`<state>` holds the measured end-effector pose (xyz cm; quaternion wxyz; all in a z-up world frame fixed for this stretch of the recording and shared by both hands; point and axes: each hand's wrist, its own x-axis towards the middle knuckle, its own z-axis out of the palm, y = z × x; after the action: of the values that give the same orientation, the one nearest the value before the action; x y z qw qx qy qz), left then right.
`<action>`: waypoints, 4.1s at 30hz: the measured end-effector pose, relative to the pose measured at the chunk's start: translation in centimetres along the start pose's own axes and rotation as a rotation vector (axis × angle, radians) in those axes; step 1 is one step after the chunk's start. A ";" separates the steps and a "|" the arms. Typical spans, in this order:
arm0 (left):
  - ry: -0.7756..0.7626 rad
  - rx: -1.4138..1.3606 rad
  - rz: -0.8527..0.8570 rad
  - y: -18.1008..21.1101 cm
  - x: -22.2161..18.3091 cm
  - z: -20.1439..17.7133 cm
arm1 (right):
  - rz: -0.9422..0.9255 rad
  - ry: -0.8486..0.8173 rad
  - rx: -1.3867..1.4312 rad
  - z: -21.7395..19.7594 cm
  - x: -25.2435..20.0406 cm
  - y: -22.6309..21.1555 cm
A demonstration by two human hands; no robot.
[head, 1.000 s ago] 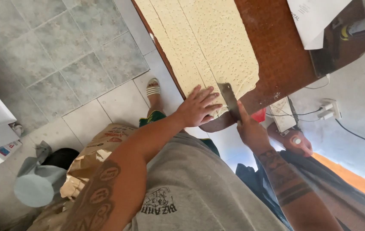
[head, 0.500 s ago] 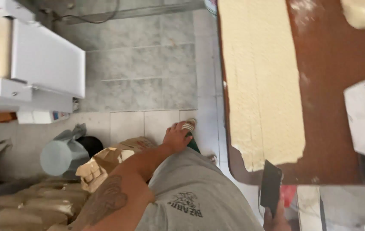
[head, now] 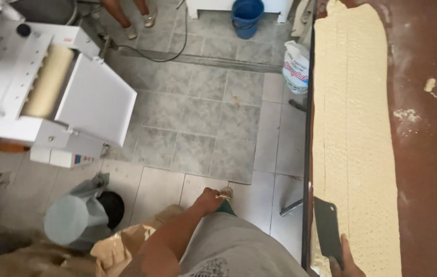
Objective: Docking a large sheet of dough with a spiked roller and then cutting it into strips using a metal bench scraper.
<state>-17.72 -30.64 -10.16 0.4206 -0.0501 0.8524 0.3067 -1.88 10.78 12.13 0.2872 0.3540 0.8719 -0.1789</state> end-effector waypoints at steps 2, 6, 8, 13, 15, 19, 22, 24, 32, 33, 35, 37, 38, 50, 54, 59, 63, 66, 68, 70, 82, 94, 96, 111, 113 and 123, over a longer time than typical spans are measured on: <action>-0.018 0.022 0.034 -1.6 2.7 -1.7 | -0.041 -0.031 -0.108 -1.1 1.6 -3.2; -0.040 0.034 -0.029 -4.4 5.3 -6.8 | -0.127 -0.127 -0.234 -3.4 2.7 -9.2; -0.037 0.042 -0.141 -6.7 6.8 -9.4 | -0.065 -0.132 -0.113 -4.4 2.0 -11.9; -0.082 0.233 -0.328 -6.2 9.7 -14.2 | 0.037 -0.100 0.093 -4.7 4.1 -13.0; -0.150 0.352 -0.229 -4.2 11.6 -14.2 | 0.048 -0.091 0.134 -4.7 6.4 -12.1; -0.110 0.184 -0.216 4.5 14.7 -14.0 | 0.009 -0.024 0.235 -7.8 10.5 -13.8; -0.169 0.198 -0.070 14.6 14.9 -15.3 | 0.058 -0.137 0.355 -13.2 12.9 -17.1; -0.092 0.091 0.138 20.8 13.6 -17.0 | -0.006 -0.098 0.345 -14.8 15.6 -18.0; -0.050 0.348 0.253 32.7 18.5 -24.2 | -0.045 0.044 0.475 -22.4 24.4 -23.2; 0.011 0.400 0.301 34.3 19.5 -25.5 | 0.042 0.045 0.554 -23.9 25.0 -24.6; 0.111 0.438 0.375 35.8 24.8 -26.5 | 0.121 0.028 0.609 -26.0 26.2 -26.6; 0.226 0.480 0.457 38.5 29.8 -28.0 | 0.190 0.023 0.668 -27.7 28.8 -28.9; 0.273 0.512 0.514 40.7 32.2 -28.9 | 0.226 -0.015 0.624 -28.2 30.2 -30.0; 0.490 0.674 0.972 66.4 54.1 -29.1 | -0.018 0.017 0.094 -38.7 51.6 -45.3; 0.485 0.701 0.966 67.8 56.1 -29.8 | -0.093 0.055 -0.013 -41.1 58.2 -49.9; 0.415 0.725 0.933 68.7 55.2 -30.9 | -0.111 0.068 -0.046 -42.5 64.5 -52.5; 0.395 0.726 0.956 69.1 54.8 -31.5 | -0.165 0.074 -0.022 -43.3 67.4 -53.5; 0.325 0.774 0.919 69.3 55.0 -31.3 | -0.167 0.041 -0.084 -43.4 68.0 -54.1; 0.275 0.766 0.895 69.9 54.7 -31.8 | -0.192 0.049 -0.080 -43.1 68.2 -53.8; 0.227 0.758 0.879 70.2 54.4 -31.9 | -0.213 0.063 -0.075 -42.9 67.6 -53.2; 0.344 0.812 0.890 68.9 54.8 -30.6 | -0.109 -0.025 -0.006 -38.3 61.4 -45.5; 0.360 0.669 1.236 62.8 49.7 -23.7 | -0.044 -0.085 -0.064 -36.9 55.4 -41.2; 0.390 0.711 1.218 63.0 48.4 -23.9 | -0.143 -0.003 -0.055 -34.0 55.1 -38.0; 0.209 0.887 0.963 57.9 32.7 -12.7 | -0.165 0.010 -0.035 -26.9 45.6 -26.7; 0.143 0.867 1.132 54.4 30.6 -9.3 | -0.179 0.009 -0.017 -27.1 44.9 -26.7; 0.270 0.767 1.256 50.8 29.3 -5.5 | -0.041 -0.126 -0.076 -25.7 37.7 -22.6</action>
<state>-57.76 12.25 -5.17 0.0459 0.5591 0.8119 0.1614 -49.81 27.92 10.75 0.3510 0.3130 0.8653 -0.1733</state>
